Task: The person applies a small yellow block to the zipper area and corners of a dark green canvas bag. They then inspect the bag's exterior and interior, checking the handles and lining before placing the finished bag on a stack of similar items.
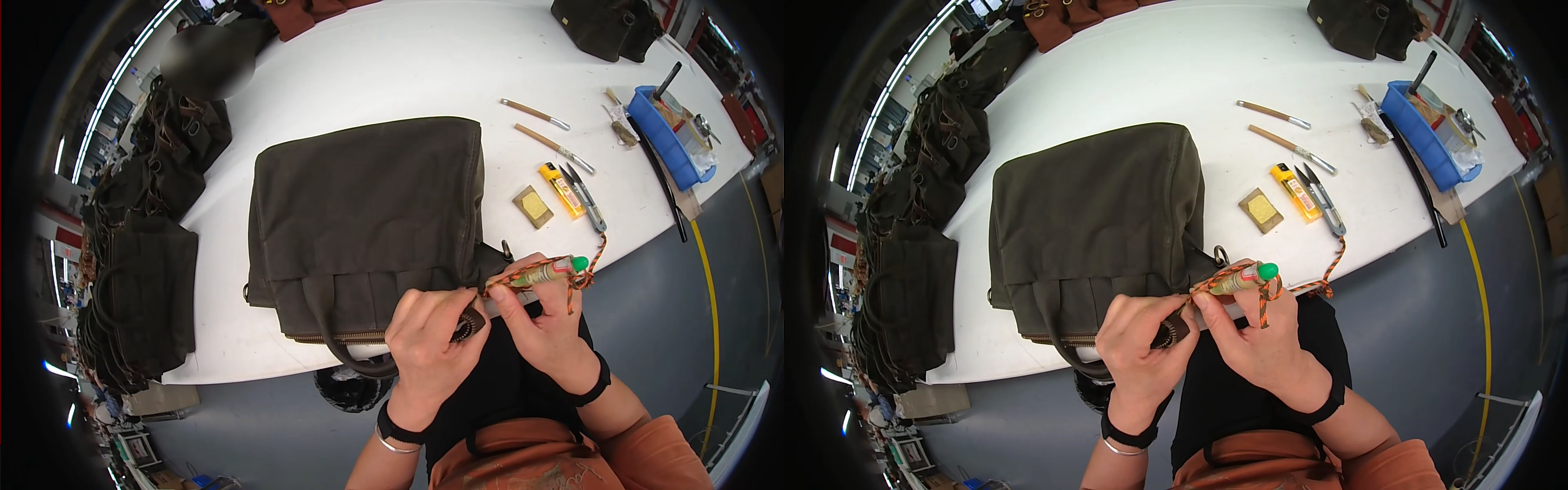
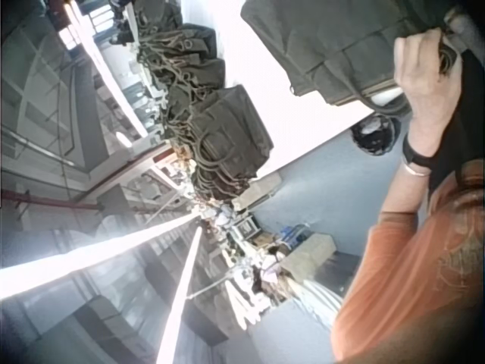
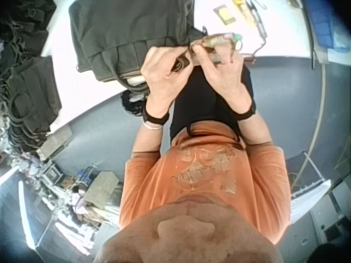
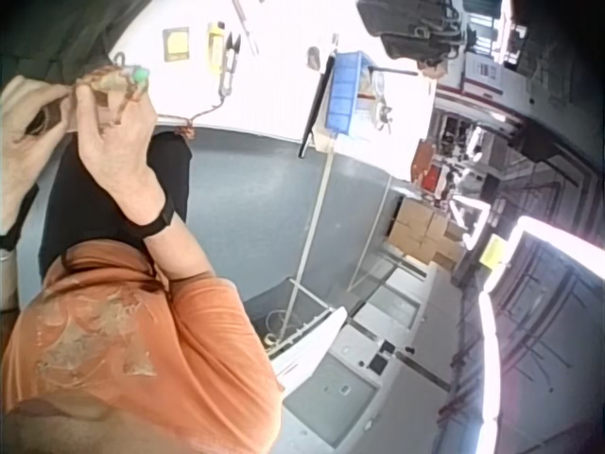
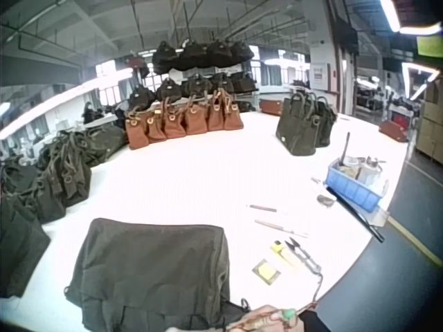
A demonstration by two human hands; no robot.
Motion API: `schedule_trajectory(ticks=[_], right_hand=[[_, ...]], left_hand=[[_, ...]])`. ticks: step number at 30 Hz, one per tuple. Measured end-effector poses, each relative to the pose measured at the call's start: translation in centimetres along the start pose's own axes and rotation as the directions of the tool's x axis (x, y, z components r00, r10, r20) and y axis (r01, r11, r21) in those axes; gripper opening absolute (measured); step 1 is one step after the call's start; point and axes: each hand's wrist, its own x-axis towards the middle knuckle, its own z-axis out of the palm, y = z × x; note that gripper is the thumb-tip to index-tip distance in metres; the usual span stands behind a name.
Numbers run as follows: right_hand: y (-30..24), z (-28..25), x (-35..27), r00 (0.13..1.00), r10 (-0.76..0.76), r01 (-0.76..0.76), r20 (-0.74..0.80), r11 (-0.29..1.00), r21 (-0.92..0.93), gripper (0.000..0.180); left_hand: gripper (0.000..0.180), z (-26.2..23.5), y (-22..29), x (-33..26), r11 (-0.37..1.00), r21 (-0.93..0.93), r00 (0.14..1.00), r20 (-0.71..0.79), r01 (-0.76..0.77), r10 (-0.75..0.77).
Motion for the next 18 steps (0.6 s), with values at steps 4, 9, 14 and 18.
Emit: schedule_trajectory(ticks=[4,9,14,18], right_hand=[[0.0,0.0,0.1,0.999,0.046,-0.049,0.028,0.994,0.093,0.013],[-2.6,-2.7,1.8,0.997,-0.023,0.04,-0.077,0.975,0.22,0.012],[-4.1,-5.1,3.0,0.993,0.067,-0.036,-0.095,0.954,0.297,0.011],[-1.2,-2.3,0.5,0.954,0.299,-0.276,0.034,0.823,0.497,0.011]], left_hand=[[0.023,0.1,0.0,-0.1,1.0,0.027,1.0,0.002,0.007,-0.007],[0.023,0.3,0.2,0.0,0.999,0.049,1.0,0.005,0.016,-0.016],[0.024,0.3,0.1,-0.1,0.998,0.058,1.0,-0.006,0.016,-0.016],[0.024,0.3,0.0,-0.1,0.998,0.06,1.0,-0.001,0.013,-0.013]])
